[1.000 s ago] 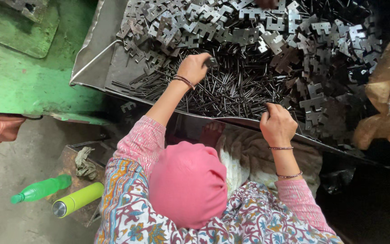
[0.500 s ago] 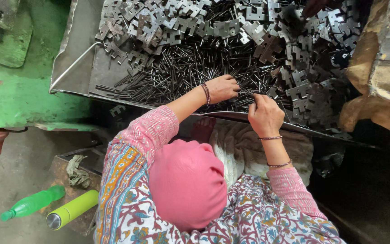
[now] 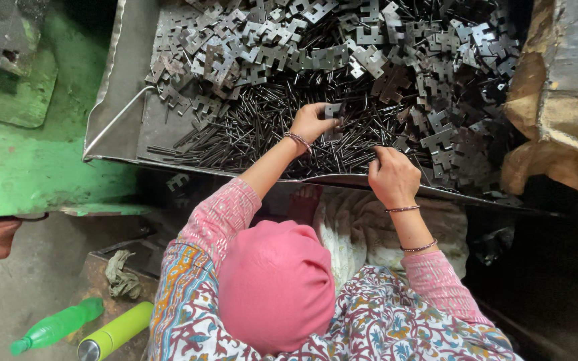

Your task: The person inserts metal rods into small metal brackets by hand, repeatedly picking up a bracket and a rod, aligning them, and pressing the rod into the bracket. The assembled units are placed back into the same metal tray.

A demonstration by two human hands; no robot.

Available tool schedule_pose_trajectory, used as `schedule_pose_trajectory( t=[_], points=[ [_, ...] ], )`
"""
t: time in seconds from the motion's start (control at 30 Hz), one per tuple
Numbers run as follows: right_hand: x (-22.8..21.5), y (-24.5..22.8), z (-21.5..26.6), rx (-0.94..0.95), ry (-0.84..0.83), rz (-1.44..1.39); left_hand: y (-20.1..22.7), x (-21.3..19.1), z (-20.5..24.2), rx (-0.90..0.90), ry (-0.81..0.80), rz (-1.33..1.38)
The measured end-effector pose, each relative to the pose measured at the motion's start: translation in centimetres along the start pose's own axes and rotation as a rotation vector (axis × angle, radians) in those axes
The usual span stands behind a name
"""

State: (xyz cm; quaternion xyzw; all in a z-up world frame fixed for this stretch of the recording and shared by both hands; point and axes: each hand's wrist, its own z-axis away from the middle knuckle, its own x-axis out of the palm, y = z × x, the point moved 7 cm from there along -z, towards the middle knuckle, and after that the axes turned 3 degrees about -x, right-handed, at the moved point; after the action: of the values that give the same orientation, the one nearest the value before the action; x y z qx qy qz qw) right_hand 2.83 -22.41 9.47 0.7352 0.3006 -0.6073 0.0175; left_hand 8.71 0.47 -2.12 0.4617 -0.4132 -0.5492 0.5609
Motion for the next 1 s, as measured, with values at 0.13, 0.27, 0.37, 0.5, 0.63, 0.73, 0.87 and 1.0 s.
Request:
schedule_pose_trajectory(
  t=[0.13, 0.27, 0.37, 0.5, 0.63, 0.73, 0.87, 1.0],
  points=[
    [-0.3, -0.3, 0.0, 0.020, -0.019, -0.041, -1.8, 1.6, 1.2, -0.181, -0.095, 0.195],
    [-0.1, 0.0, -0.2, 0.081, -0.120, -0.081, -1.0, 2.1, 2.2, -0.209, -0.162, 0.211],
    [0.0, -0.2, -0.4, 0.086, -0.163, -0.086, 0.1, 1.8, 2.8, -0.225, -0.176, 0.195],
    [0.2, 0.5, -0.3, 0.099, -0.171, -0.174, 0.2, 1.8, 3.2, -0.266, -0.202, 0.223],
    [-0.5, 3.5, -1.1, 0.125, -0.093, -0.290, -1.2, 1.5, 2.8, -0.300, -0.138, 0.243],
    [-0.6, 8.2, -2.2, 0.294, -0.053, -0.304, -2.5, 1.0, 2.0, -0.339, -0.067, 0.317],
    [1.1, 13.3, -4.5, 0.336, -0.095, -0.052, -3.6, 0.6, 1.7, -0.402, -0.008, 0.368],
    [5.1, 15.8, -5.7, 0.293, -0.103, 0.005, -3.6, 0.3, 1.7, -0.396, 0.013, 0.339]
  ],
)
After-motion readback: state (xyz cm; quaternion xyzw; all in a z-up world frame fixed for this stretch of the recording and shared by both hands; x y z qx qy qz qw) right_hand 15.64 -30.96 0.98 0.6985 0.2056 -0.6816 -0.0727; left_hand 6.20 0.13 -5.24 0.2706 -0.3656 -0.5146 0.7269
